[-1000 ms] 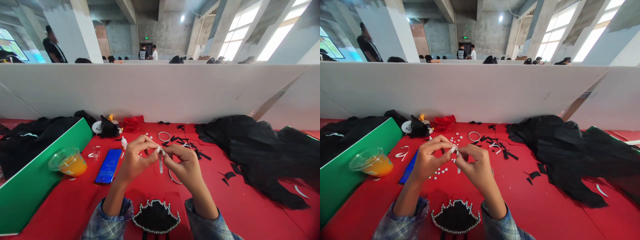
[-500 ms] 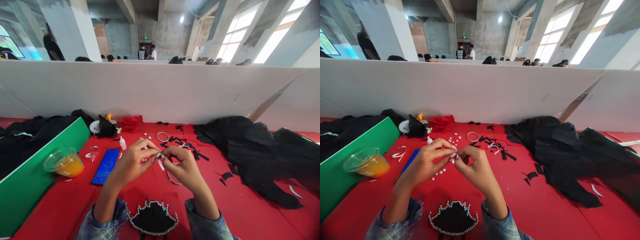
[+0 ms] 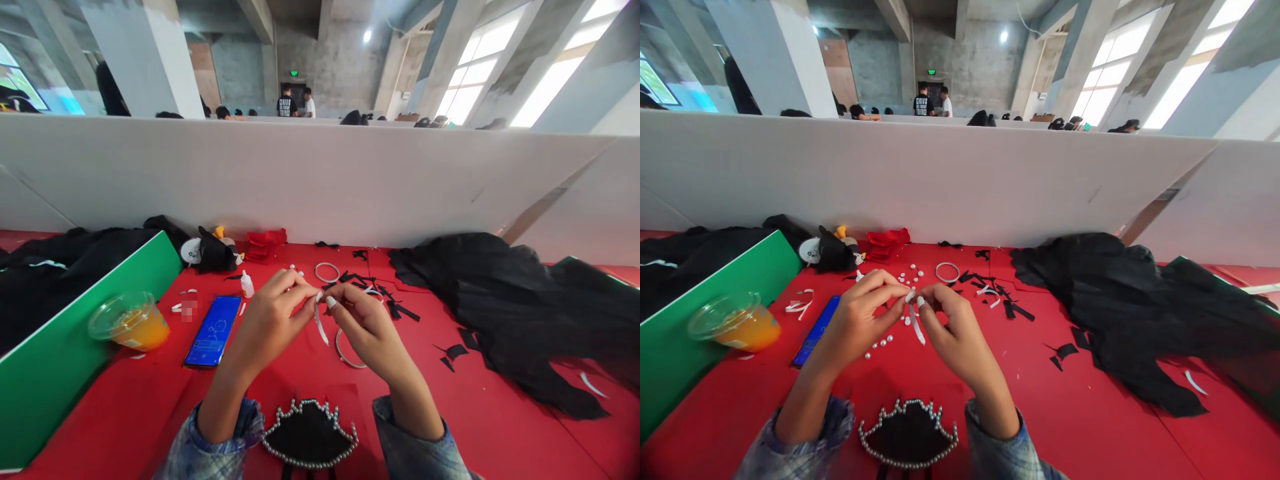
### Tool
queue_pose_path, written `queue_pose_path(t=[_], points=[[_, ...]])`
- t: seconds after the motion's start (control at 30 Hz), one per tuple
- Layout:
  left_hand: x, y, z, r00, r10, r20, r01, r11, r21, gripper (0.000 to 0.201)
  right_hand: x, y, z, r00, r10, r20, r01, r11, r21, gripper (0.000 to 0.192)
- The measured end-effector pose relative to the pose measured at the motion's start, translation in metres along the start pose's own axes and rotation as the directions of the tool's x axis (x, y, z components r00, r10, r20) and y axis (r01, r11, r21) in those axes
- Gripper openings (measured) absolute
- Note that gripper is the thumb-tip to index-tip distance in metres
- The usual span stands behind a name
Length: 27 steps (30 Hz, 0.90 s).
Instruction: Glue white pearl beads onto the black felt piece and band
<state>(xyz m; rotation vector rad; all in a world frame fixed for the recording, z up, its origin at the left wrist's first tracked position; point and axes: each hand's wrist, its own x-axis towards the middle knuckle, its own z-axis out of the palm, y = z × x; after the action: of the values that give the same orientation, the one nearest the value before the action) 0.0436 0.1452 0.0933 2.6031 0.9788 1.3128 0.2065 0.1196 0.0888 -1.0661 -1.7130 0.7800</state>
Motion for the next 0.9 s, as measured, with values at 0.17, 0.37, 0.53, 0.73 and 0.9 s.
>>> queue_pose_path(t=[0.17, 0.37, 0.53, 0.73, 0.9], points=[[0.001, 0.004, 0.003, 0.998, 0.033, -0.045, -0.028, 0.994, 0.103, 0.011, 0.002, 0.004, 0.006, 0.996, 0.046, -0.079, -0.038, 0.994, 0.101, 0.013], [0.002, 0.01, 0.006, 0.995, 0.075, -0.062, -0.06, 0.973, 0.222, 0.011, 0.001, -0.003, 0.006, 0.983, 0.132, -0.131, -0.123, 0.99, 0.069, 0.014], [0.002, 0.014, 0.009, 0.992, 0.11, -0.054, -0.09, 0.952, 0.293, 0.012, 0.002, -0.009, 0.009, 0.961, 0.157, -0.227, -0.15, 0.988, 0.049, 0.013], [0.003, 0.014, 0.011, 0.991, 0.087, -0.101, -0.062, 0.971, 0.23, 0.011, 0.001, -0.009, 0.011, 0.935, 0.112, -0.336, -0.115, 0.993, 0.01, 0.015], [0.004, 0.011, 0.012, 0.988, 0.056, -0.144, -0.031, 0.985, 0.167, 0.009, 0.001, -0.011, 0.008, 0.938, 0.142, -0.316, -0.135, 0.99, 0.044, 0.014]])
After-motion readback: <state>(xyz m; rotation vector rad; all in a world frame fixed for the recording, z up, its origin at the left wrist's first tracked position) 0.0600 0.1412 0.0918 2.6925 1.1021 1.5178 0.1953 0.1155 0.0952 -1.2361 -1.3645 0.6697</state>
